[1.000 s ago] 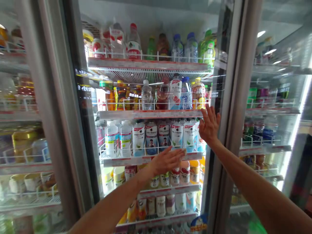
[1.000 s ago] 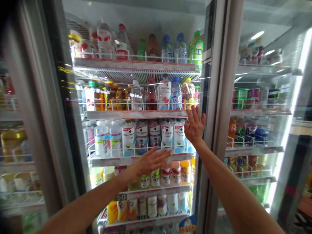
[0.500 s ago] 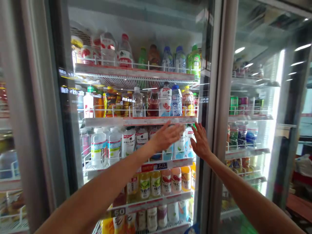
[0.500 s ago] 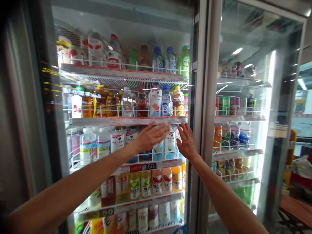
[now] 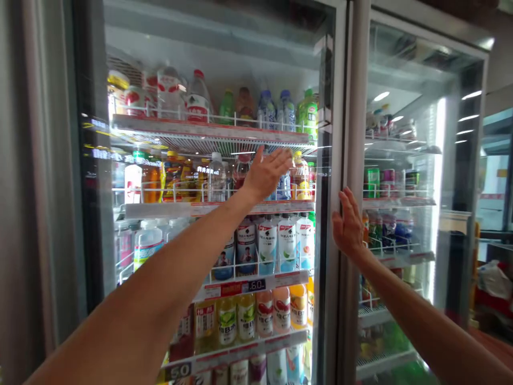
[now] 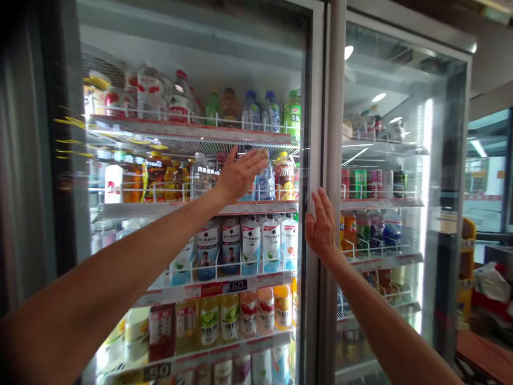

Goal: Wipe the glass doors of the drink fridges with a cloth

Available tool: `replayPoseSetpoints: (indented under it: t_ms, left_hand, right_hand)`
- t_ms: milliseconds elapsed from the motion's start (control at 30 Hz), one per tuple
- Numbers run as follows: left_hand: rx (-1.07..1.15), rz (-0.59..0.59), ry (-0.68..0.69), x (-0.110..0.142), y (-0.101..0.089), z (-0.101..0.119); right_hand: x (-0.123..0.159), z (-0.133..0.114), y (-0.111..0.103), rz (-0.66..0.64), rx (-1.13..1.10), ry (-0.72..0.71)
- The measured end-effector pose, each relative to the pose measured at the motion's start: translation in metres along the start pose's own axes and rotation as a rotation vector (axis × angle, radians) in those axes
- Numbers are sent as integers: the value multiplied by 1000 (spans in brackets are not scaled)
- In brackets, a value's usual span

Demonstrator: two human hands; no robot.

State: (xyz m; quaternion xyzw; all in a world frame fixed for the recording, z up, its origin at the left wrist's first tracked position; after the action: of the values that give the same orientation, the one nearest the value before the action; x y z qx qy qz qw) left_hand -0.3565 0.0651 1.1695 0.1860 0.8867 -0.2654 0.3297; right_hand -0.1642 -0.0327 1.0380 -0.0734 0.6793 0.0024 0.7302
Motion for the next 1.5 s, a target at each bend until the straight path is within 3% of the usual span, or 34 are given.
replayPoseSetpoints:
  t_ms: [67,133,267,333,400,500,567,633,767,833,900,1000,1067,1133,1267,1333,1400,1500]
  left_hand:
    - [10,4,-98,-17,0,3]
    - [10,-3,-24,-15,10,32]
    - [-24,-98,519,14,42,103]
    - [-60,-144,666,8,43,104]
    - [-85,-124,491,-24,30,73]
    - [-70,3,22,-80,4,11]
    - [-53,47,-92,-89,1,-1]
    - [-52,40,6,-68,11,21]
    - [-55,-48,500,29,38,98]
    - [-59,-94,678,61,37,106]
    - [-89,-85,625,62,24,79]
    - [-139,25,185,38,-8,7]
    - [-142,41,8,42,-21,-19]
    - [-131,-15,83,70,-20,-10]
    - [-78,-166,567,153,-2,44]
    - [-84,-204,629,169,-4,37]
    - [-128,-162,435,162,-17,2]
    - [-192,12,-31,147,-39,-54]
  right_hand:
    - [-4,8,2,-3,9,-5]
    - [-6,16,2,-1,11,-16]
    - [-5,36,-8,26,-16,-44]
    - [-6,46,-15,47,-43,-66]
    - [-8,55,-21,72,-65,-83]
    - [-10,62,-23,109,-80,-69]
    - [-9,62,-23,120,-86,-53]
    - [-5,58,-22,112,-84,-53]
    - [1,42,-19,67,-50,-81]
    - [-1,30,-15,45,-26,-90]
    - [-7,16,-8,25,-9,-94]
    - [-19,-9,7,26,-12,-110]
    - [-25,-26,17,43,-22,-123]
    - [-29,-41,28,50,-27,-127]
    - [-34,-59,44,15,-15,-137]
    - [-41,-64,49,3,-1,-146]
    - [-51,-67,53,15,13,-151]
    - [-65,-75,61,64,18,-148]
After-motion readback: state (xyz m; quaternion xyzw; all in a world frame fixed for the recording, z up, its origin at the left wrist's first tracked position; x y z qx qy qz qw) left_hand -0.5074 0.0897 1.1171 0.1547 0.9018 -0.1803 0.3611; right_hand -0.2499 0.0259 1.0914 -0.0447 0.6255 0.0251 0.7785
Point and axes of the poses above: each hand's wrist, its own x-axis away from the middle knuckle, its own y-axis out of the palm, z = x × y, the point moved 3 cm from there along -x, towards the middle knuckle, and after that the axes turned 10 degrees about -z, right-handed, at the moved point
